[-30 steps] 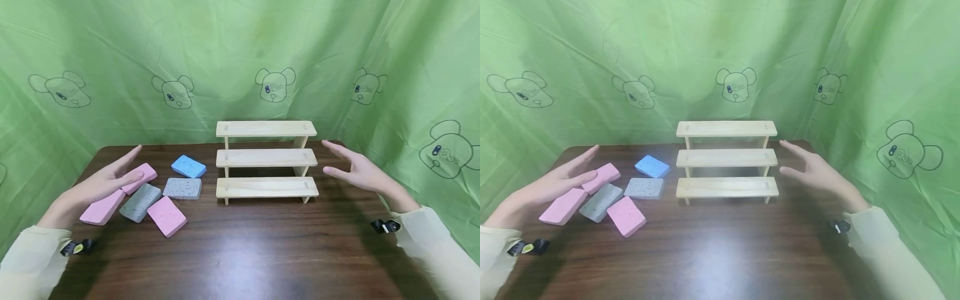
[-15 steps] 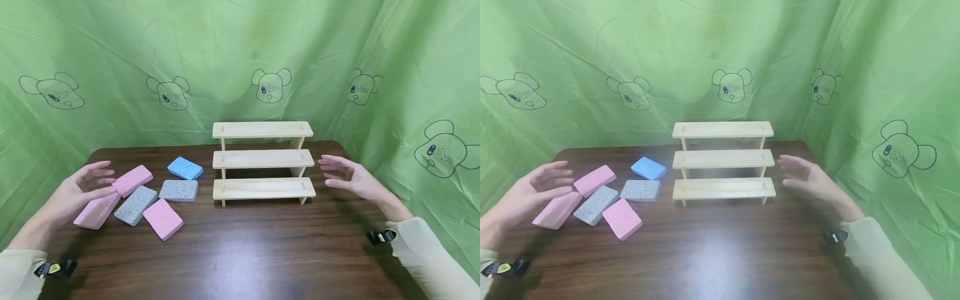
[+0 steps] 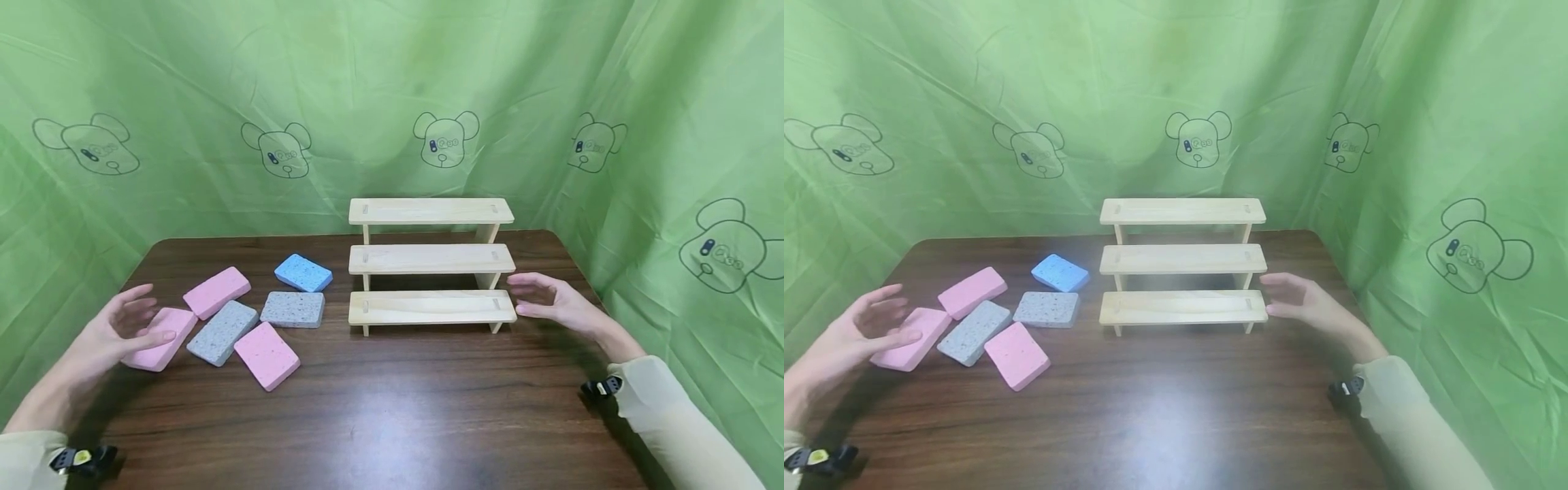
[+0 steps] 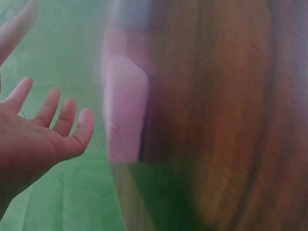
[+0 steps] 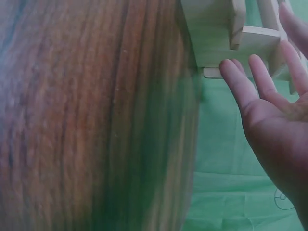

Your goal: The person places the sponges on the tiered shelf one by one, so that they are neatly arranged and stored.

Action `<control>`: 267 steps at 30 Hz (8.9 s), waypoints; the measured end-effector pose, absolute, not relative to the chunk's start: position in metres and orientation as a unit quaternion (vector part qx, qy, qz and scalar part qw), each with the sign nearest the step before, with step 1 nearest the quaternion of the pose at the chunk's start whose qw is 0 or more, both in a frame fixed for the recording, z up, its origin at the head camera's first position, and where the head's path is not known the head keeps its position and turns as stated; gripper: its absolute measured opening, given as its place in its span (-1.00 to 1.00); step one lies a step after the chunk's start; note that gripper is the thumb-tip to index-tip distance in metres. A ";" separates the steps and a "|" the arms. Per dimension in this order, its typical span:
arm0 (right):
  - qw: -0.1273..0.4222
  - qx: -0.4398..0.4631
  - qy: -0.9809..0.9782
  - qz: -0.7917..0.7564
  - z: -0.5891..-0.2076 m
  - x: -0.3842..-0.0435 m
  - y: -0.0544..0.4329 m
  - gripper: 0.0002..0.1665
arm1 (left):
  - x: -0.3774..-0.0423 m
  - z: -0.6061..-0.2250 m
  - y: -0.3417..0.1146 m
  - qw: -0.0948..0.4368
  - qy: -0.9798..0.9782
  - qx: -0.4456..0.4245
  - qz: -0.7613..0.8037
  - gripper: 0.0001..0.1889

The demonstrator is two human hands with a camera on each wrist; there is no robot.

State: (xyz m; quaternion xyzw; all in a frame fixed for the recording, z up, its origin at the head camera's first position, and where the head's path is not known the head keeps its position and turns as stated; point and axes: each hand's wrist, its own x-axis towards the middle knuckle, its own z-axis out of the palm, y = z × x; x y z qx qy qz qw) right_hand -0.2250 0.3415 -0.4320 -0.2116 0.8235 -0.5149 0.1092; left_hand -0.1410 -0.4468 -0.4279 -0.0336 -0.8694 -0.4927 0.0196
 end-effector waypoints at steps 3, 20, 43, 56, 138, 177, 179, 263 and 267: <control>0.132 -0.198 0.817 -0.525 -0.436 -0.227 0.340 -0.32 | -0.139 -0.437 -0.451 0.015 -0.876 -0.035 -0.481 -0.07; 0.180 -0.183 0.826 -0.502 -0.443 -0.229 0.339 -0.35 | -0.132 -0.455 -0.473 -0.021 -0.921 -0.009 -0.389 0.23; 0.227 -0.186 0.795 -0.531 -0.439 -0.233 0.337 -0.30 | -0.130 -0.452 -0.487 -0.077 -0.946 0.001 -0.316 -0.13; 0.235 -0.199 0.793 -0.526 -0.451 -0.245 0.340 -0.29 | -0.122 -0.451 -0.491 -0.064 -0.942 0.031 -0.327 -0.11; 0.294 -0.155 0.740 -0.584 -0.454 -0.253 0.337 -0.52 | -0.266 -0.302 -0.179 -0.067 -0.822 -0.240 -0.513 -0.23; 0.296 -0.185 0.722 -0.597 -0.457 -0.253 0.337 -0.53 | -0.333 -0.300 -0.005 -0.065 -0.781 -0.247 -0.570 -0.29; 0.297 -0.188 0.720 -0.599 -0.459 -0.253 0.337 -0.53 | -0.333 -0.299 -0.002 -0.066 -0.784 -0.241 -0.569 -0.30; 0.307 -0.182 0.723 -0.592 -0.455 -0.258 0.338 -0.52 | -0.282 -0.284 -0.121 -0.035 -0.806 -0.251 -0.534 -0.26; 0.304 -0.178 0.726 -0.591 -0.455 -0.257 0.339 -0.52 | -0.265 -0.289 -0.154 -0.023 -0.812 -0.233 -0.535 -0.23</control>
